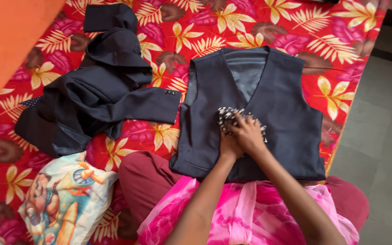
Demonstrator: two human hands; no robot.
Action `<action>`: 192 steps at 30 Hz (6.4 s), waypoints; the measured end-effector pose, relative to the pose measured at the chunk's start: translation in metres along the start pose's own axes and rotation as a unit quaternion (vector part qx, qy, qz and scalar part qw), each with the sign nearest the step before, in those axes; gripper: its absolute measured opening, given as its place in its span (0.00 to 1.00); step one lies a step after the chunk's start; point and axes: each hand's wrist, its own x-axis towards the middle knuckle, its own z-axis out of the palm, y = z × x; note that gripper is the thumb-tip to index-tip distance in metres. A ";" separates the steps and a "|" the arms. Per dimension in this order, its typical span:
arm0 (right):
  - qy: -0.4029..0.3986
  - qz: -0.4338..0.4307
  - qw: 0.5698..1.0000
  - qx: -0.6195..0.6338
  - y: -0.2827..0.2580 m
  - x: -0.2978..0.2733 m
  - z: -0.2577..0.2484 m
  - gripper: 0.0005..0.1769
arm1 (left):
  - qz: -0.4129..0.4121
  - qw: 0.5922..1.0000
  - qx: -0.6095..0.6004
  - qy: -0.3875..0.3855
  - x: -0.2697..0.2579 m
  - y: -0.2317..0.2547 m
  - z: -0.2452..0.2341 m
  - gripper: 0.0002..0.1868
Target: The person wipes a dark vest laid out on a bed using a patterned cloth. The person wipes the front and back of the vest, then flips it over to continue wiping the other side.
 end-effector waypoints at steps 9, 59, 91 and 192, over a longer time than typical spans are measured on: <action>0.021 0.337 0.886 -0.317 0.231 -0.057 -0.009 0.08 | 0.002 0.993 0.084 0.081 -0.005 0.013 -0.027 0.39; 0.078 0.349 0.918 -0.172 0.156 -0.133 -0.040 0.13 | 0.047 0.996 0.033 0.072 0.001 -0.003 -0.010 0.39; 0.212 0.351 0.900 -0.149 0.143 -0.117 -0.057 0.19 | -0.043 0.997 -0.020 -0.067 -0.047 -0.019 -0.024 0.55; 0.177 0.399 0.888 -0.147 0.191 -0.098 -0.046 0.13 | 0.010 0.999 -0.011 0.041 -0.024 0.011 -0.039 0.37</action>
